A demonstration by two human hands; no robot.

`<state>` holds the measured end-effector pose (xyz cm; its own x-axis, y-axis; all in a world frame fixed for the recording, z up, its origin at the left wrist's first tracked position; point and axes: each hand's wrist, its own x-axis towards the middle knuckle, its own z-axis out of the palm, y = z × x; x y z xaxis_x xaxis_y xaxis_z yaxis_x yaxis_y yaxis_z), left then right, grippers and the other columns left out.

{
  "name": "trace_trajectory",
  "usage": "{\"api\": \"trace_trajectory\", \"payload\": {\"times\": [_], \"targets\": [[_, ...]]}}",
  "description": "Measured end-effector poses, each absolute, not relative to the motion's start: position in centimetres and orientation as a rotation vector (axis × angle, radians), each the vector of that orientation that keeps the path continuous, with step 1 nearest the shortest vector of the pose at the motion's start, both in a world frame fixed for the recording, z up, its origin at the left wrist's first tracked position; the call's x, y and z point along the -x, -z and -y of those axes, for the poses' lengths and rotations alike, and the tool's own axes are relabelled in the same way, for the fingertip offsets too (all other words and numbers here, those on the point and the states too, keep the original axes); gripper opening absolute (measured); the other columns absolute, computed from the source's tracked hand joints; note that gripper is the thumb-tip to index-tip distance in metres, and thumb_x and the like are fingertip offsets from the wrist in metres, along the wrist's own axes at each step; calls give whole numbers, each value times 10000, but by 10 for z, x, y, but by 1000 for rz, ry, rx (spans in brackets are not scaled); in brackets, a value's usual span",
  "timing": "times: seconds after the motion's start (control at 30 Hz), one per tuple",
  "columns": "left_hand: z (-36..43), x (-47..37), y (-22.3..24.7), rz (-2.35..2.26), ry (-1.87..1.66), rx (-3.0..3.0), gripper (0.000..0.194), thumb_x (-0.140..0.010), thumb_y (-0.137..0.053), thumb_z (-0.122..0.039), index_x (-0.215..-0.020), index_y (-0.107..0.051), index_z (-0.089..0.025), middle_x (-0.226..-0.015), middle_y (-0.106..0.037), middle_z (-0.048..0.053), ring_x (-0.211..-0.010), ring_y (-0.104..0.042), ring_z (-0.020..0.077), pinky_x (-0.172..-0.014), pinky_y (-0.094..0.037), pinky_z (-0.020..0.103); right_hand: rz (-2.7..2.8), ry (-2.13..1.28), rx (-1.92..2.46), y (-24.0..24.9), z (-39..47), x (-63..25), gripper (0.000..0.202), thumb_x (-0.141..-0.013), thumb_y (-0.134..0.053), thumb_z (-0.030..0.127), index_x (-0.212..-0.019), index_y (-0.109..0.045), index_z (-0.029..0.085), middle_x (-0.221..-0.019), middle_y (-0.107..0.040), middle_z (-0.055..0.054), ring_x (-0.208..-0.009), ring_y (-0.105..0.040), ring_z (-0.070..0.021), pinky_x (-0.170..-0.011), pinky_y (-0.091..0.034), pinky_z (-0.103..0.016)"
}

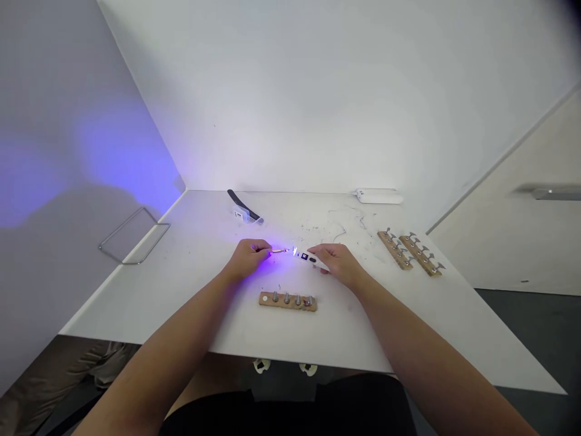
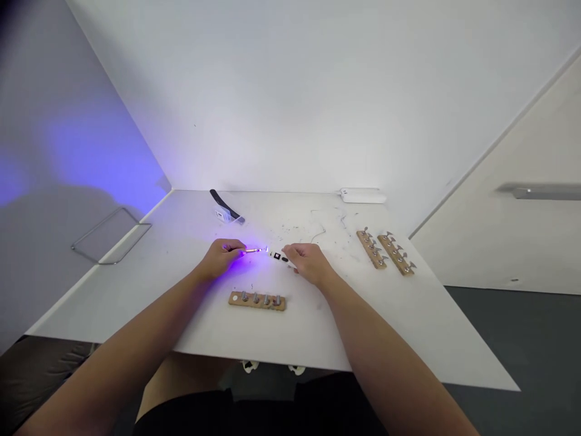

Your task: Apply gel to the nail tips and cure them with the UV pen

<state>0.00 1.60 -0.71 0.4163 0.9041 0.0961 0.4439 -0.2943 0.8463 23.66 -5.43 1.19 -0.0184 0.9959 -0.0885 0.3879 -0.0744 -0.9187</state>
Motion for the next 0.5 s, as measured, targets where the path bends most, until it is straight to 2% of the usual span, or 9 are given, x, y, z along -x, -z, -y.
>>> {"api": "trace_trajectory", "payload": {"times": [0.23, 0.5], "targets": [[-19, 2, 4, -1129, -710, -1861, 201, -676, -506, -264, -675, -644, -118, -532, -475, -22, -506, -391, 89, -487, -292, 220, 1417, -1208, 1485, -10, 54, -240, 557, -814, -390, 575, -979, -667, 121, -770, -630, -78, -669, -550, -153, -572, -473, -254], [-24, 4, 8, -1128, -732, -1750, 185, -647, -529, -241, -707, -657, -122, -507, -474, -33, -462, -366, 77, -463, -279, 217, 1438, -1202, 1488, -14, 56, -239, 557, -825, -359, 577, -952, -679, 138, -756, -629, -74, -650, -551, -148, -576, -467, -259]]}}
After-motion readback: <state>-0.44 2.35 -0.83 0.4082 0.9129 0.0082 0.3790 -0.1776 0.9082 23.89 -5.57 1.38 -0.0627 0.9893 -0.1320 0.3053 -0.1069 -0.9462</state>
